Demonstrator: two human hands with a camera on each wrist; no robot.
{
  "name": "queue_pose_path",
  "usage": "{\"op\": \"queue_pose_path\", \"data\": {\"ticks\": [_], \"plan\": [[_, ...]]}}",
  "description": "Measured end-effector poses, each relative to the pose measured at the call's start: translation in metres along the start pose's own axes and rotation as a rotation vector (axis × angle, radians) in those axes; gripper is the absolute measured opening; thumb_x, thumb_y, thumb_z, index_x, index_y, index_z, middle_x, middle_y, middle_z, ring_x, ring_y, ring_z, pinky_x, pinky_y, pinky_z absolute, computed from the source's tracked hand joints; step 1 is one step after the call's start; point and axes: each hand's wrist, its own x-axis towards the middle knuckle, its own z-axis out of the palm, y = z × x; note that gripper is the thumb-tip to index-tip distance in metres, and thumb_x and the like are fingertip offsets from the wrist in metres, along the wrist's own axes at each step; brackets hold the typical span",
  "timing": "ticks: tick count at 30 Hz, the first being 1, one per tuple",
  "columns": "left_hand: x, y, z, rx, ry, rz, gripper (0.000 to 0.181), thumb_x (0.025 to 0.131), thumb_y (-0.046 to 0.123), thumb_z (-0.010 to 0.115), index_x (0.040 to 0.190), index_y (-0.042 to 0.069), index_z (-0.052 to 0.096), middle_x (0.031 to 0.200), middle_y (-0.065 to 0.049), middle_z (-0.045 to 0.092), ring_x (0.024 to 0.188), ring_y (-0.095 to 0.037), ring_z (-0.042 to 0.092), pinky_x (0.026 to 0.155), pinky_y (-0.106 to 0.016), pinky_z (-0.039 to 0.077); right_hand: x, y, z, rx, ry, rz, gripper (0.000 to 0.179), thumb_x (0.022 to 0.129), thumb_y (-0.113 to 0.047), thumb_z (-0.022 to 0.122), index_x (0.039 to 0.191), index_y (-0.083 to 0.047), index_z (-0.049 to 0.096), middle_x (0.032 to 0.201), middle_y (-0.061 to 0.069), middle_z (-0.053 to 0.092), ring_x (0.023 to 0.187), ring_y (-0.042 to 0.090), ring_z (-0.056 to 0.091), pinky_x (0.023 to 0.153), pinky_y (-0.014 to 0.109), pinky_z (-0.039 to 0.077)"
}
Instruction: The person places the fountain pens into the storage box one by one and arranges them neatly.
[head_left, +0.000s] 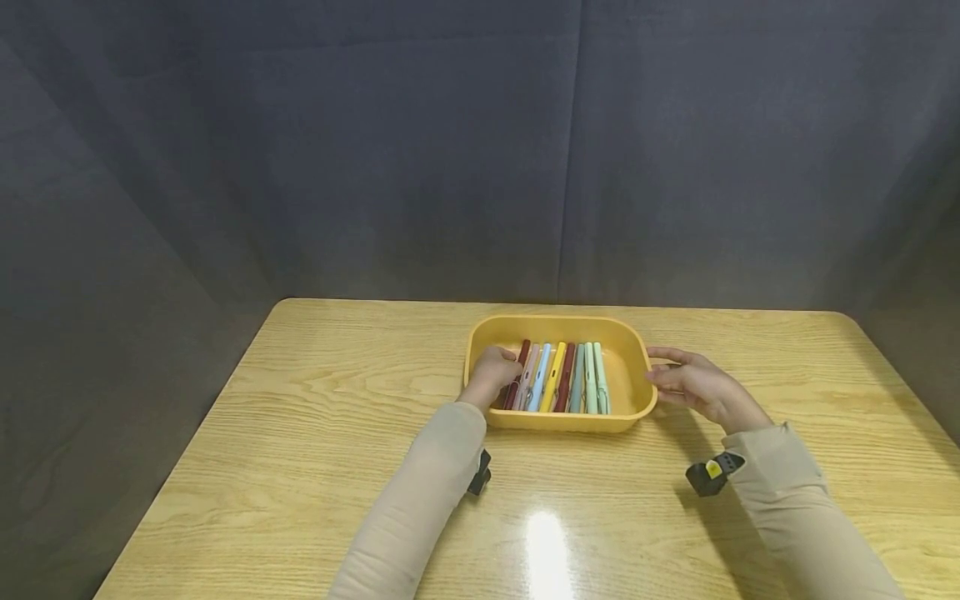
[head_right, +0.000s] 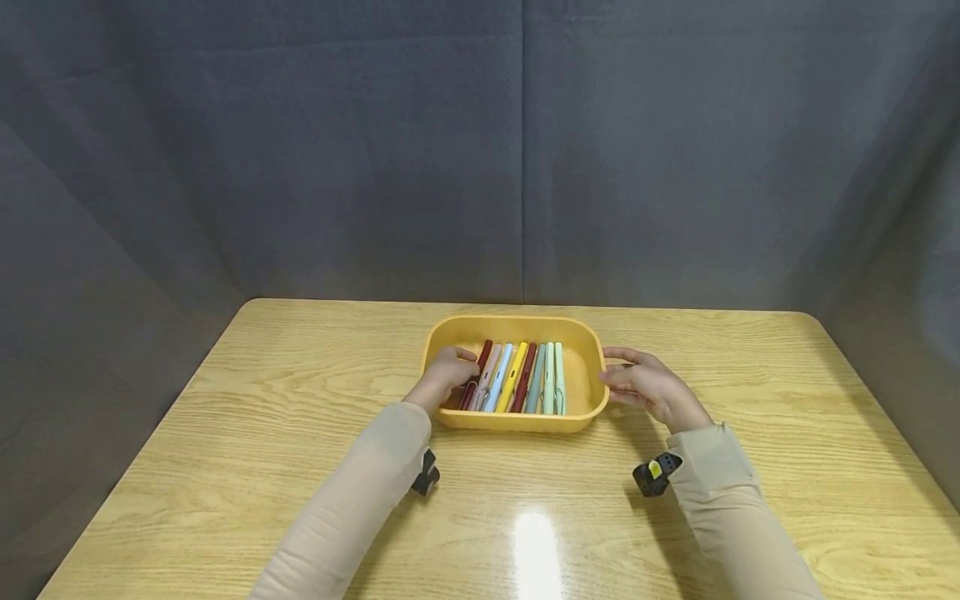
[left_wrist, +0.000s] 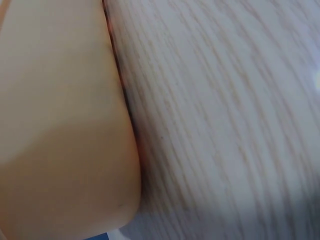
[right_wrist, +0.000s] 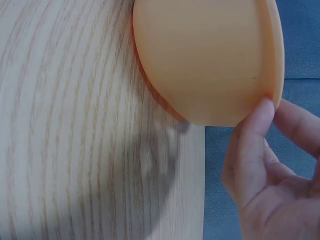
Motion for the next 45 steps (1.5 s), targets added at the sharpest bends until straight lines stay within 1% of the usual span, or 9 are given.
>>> {"op": "queue_pose_path", "data": {"ticks": [4,7,16,23,28,32,36,41,45], "plan": [[0.000,0.001,-0.001,-0.015,-0.002,-0.011,0.011,0.087,0.002,0.050,0.085,-0.002,0.060,0.083,-0.008,0.058,0.073,-0.016,0.054,0.059,-0.024,0.051,0.000,0.000,0.000,-0.006,0.007,0.001,0.067,0.094,-0.005,0.055,0.147,0.007,0.016,0.083,-0.013,0.064,0.075,0.001,0.065,0.069,0.015,0.058],[0.000,0.002,-0.001,-0.039,-0.003,-0.015,0.023,0.086,0.001,0.049,0.064,0.008,0.046,0.066,0.000,0.044,0.058,-0.012,0.042,0.046,-0.020,0.036,0.001,0.000,0.000,-0.008,0.014,0.003,0.067,0.094,-0.005,0.055,0.147,0.007,0.016,0.084,-0.013,0.064,0.076,0.001,0.065,0.070,0.015,0.058],[-0.005,0.004,-0.004,-0.242,-0.055,-0.042,0.024,0.086,-0.003,0.044,0.065,0.009,0.044,0.066,0.000,0.047,0.062,-0.012,0.050,0.051,-0.019,0.043,0.001,0.000,0.002,0.043,0.024,0.004,0.065,0.093,-0.004,0.055,0.146,0.006,0.019,0.080,-0.011,0.068,0.074,0.002,0.067,0.069,0.016,0.058],[-0.001,0.004,-0.004,-0.250,-0.045,-0.042,0.033,0.084,-0.003,0.045,0.057,0.015,0.036,0.054,0.005,0.036,0.052,-0.008,0.039,0.046,-0.019,0.034,0.003,0.001,0.002,0.015,0.035,-0.007,0.066,0.094,-0.004,0.053,0.148,0.007,0.016,0.079,-0.013,0.067,0.073,0.000,0.066,0.068,0.015,0.058],[0.000,0.004,-0.006,-0.192,-0.013,-0.022,0.010,0.086,0.000,0.048,0.080,0.002,0.056,0.061,0.004,0.037,0.046,-0.006,0.028,0.045,-0.019,0.026,0.003,0.000,0.003,-0.038,0.038,-0.013,0.067,0.096,-0.006,0.052,0.148,0.008,0.013,0.082,-0.015,0.064,0.076,-0.001,0.064,0.071,0.016,0.057],[-0.003,0.008,-0.009,-0.155,0.010,0.013,0.041,0.090,0.005,0.049,0.130,-0.005,0.050,0.098,-0.010,0.056,0.047,-0.005,0.028,0.046,-0.017,0.028,0.002,-0.002,0.004,-0.098,0.038,-0.027,0.067,0.097,-0.012,0.050,0.148,0.010,0.013,0.085,-0.017,0.062,0.078,-0.002,0.062,0.072,0.016,0.056],[-0.009,0.014,-0.013,-0.137,0.028,0.045,0.043,0.094,0.009,0.048,0.136,-0.002,0.046,0.131,-0.019,0.053,0.060,-0.007,0.037,0.055,-0.017,0.037,0.000,-0.004,0.006,-0.188,0.059,-0.038,0.066,0.099,-0.020,0.047,0.147,0.011,0.014,0.095,-0.011,0.062,0.081,-0.002,0.060,0.077,0.017,0.056],[-0.018,0.020,-0.021,-0.168,0.026,0.091,0.046,0.092,0.009,0.048,0.138,0.000,0.045,0.139,-0.020,0.048,0.089,-0.018,0.045,0.090,-0.037,0.050,-0.004,-0.009,0.010,-0.344,0.142,-0.044,0.065,0.102,-0.031,0.039,0.146,0.011,0.018,0.129,0.025,0.051,0.089,0.002,0.059,0.087,0.025,0.057],[-0.023,0.022,-0.030,-0.162,0.022,0.138,0.047,0.092,0.009,0.047,0.138,0.001,0.044,0.136,-0.020,0.051,0.106,-0.025,0.051,0.095,-0.040,0.049,-0.007,-0.013,0.012,-0.411,0.225,-0.072,0.069,0.103,-0.038,0.032,0.146,0.013,0.015,0.141,0.039,0.034,0.107,0.030,0.060,0.097,0.039,0.054]]}}
